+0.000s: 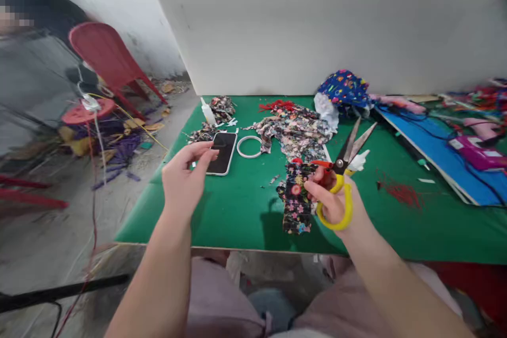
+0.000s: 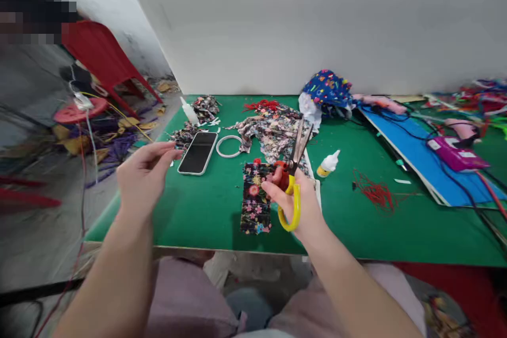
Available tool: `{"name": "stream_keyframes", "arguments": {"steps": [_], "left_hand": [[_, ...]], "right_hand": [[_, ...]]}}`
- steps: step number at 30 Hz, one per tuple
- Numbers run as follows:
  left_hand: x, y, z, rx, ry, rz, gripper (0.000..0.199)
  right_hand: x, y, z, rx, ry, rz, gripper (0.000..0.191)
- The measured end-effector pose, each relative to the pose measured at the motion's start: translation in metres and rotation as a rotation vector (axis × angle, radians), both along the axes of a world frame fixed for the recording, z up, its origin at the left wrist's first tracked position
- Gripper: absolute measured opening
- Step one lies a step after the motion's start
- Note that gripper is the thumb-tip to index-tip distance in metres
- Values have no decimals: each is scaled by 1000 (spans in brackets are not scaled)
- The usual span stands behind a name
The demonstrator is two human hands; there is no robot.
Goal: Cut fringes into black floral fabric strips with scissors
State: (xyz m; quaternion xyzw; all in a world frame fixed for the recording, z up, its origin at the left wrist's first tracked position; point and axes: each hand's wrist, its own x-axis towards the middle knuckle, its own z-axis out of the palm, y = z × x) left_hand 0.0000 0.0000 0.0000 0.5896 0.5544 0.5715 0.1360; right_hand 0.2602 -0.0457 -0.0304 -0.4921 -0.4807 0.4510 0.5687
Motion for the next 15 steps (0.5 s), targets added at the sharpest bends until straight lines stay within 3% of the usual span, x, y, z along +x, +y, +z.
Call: {"name": "stream_keyframes", "arguments": {"steps": [12,15], "left_hand": [[52,-15,15,97,-83,-205,10],[68,-23,19,-16,-98,-440,21]], "right_hand": [[1,-2,0,-8,7,-5,29],[2,-3,2,19,-28,-21,28]]}}
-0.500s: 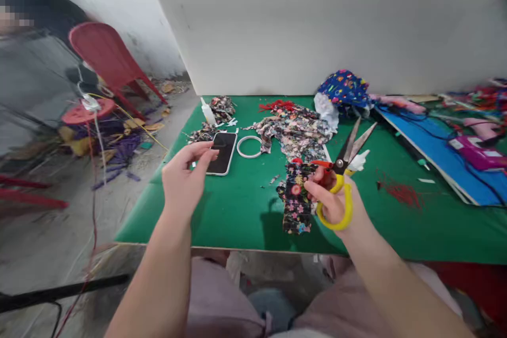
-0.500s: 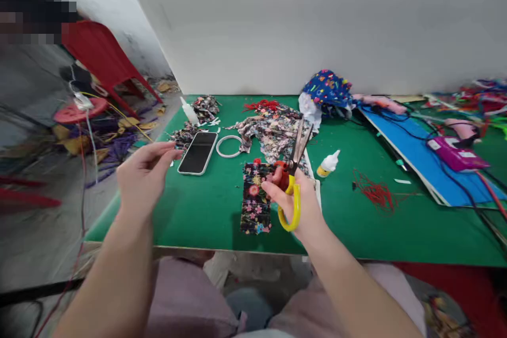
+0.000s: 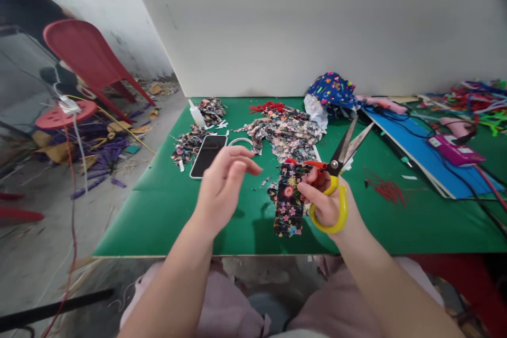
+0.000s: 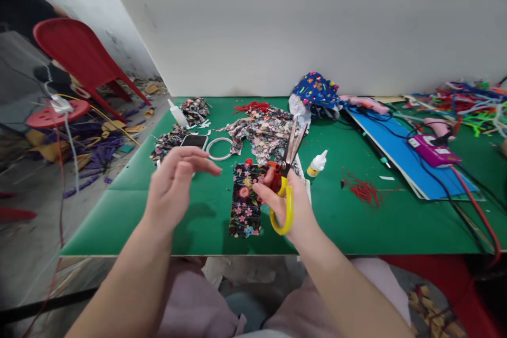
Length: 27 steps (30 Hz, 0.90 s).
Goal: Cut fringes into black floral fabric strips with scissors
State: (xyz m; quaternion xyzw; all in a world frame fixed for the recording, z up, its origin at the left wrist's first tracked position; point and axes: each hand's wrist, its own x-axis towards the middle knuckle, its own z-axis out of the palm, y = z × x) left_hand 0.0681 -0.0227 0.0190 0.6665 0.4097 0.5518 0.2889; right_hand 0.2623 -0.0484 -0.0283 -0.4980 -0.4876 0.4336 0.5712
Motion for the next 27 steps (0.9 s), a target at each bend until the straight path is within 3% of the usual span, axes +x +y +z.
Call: {"name": "stream_keyframes", "arguments": {"steps": [3,6,12,18,22,27], "left_hand": [[18,-8,-2,-273,10,-288,31],[31,-14,-10,-423,-32,-250,27],[28,-22,-14,-96,29,27,16],[20,-32,2,157,157,113,26],[21,-36,9,284,267,105,29],[21,-40,13,253,329,61,25]], "right_hand": [[-2,-1,5,44,-73,-44,27],[-5,-3,15,95,-144,-96,25],[6,-7,42,368,-468,-204,36],[34,-16,56,662,-1224,-349,39],[41,-17,52,735,-1324,-366,29],[40,-16,49,825,-1311,-362,29]]}}
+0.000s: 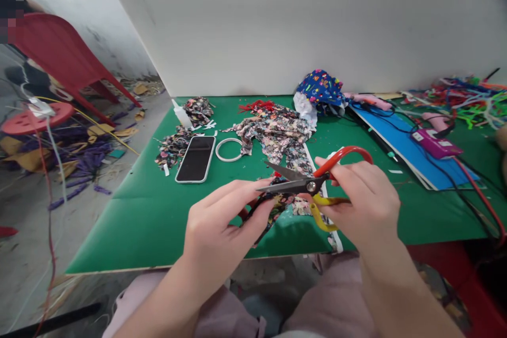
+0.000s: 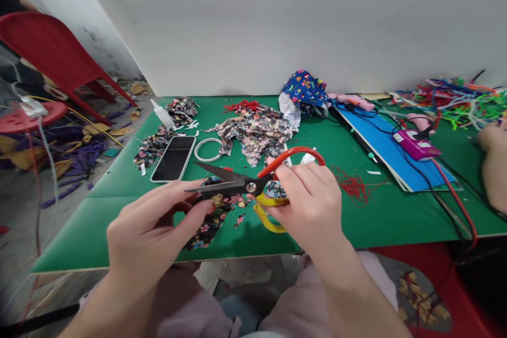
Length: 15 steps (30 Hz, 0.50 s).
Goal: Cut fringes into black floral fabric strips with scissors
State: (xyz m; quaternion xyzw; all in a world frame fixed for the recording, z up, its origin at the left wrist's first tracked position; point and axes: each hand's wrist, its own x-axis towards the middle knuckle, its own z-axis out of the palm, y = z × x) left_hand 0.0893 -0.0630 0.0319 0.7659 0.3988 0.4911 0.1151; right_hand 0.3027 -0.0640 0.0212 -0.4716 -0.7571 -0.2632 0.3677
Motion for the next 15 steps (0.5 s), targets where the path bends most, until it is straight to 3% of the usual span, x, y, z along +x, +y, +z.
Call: {"name": "stream_keyframes", "arguments": {"steps": [6,15], "left_hand": [[-2,-3,6,-35,84,2,15],[-3,-5,10,-41,126,-6,15]], "right_hand": [[-1,-4,4,-10,-8,-13,21],[-5,-6,1,-10,-7,-73,12]]}}
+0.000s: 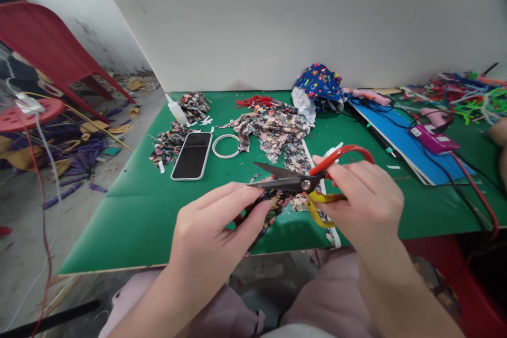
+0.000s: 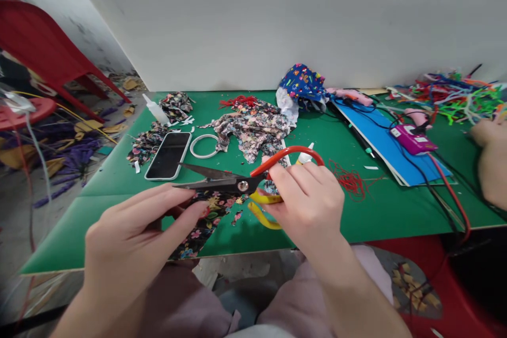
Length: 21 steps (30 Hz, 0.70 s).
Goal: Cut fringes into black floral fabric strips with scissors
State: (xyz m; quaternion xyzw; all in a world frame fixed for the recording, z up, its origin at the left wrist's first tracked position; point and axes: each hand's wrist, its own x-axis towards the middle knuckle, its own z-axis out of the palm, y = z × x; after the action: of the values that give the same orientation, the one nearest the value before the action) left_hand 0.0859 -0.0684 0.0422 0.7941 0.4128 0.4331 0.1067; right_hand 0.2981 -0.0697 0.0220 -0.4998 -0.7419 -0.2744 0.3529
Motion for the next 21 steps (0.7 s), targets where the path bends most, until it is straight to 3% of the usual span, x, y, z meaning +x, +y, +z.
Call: {"name": "stream_keyframes", "arguments": {"steps": [21], "left_hand": [[-4,-2,7,-57,30,71,2]], "right_hand": [[-1,0,-2,-11,-40,-20,10]]}}
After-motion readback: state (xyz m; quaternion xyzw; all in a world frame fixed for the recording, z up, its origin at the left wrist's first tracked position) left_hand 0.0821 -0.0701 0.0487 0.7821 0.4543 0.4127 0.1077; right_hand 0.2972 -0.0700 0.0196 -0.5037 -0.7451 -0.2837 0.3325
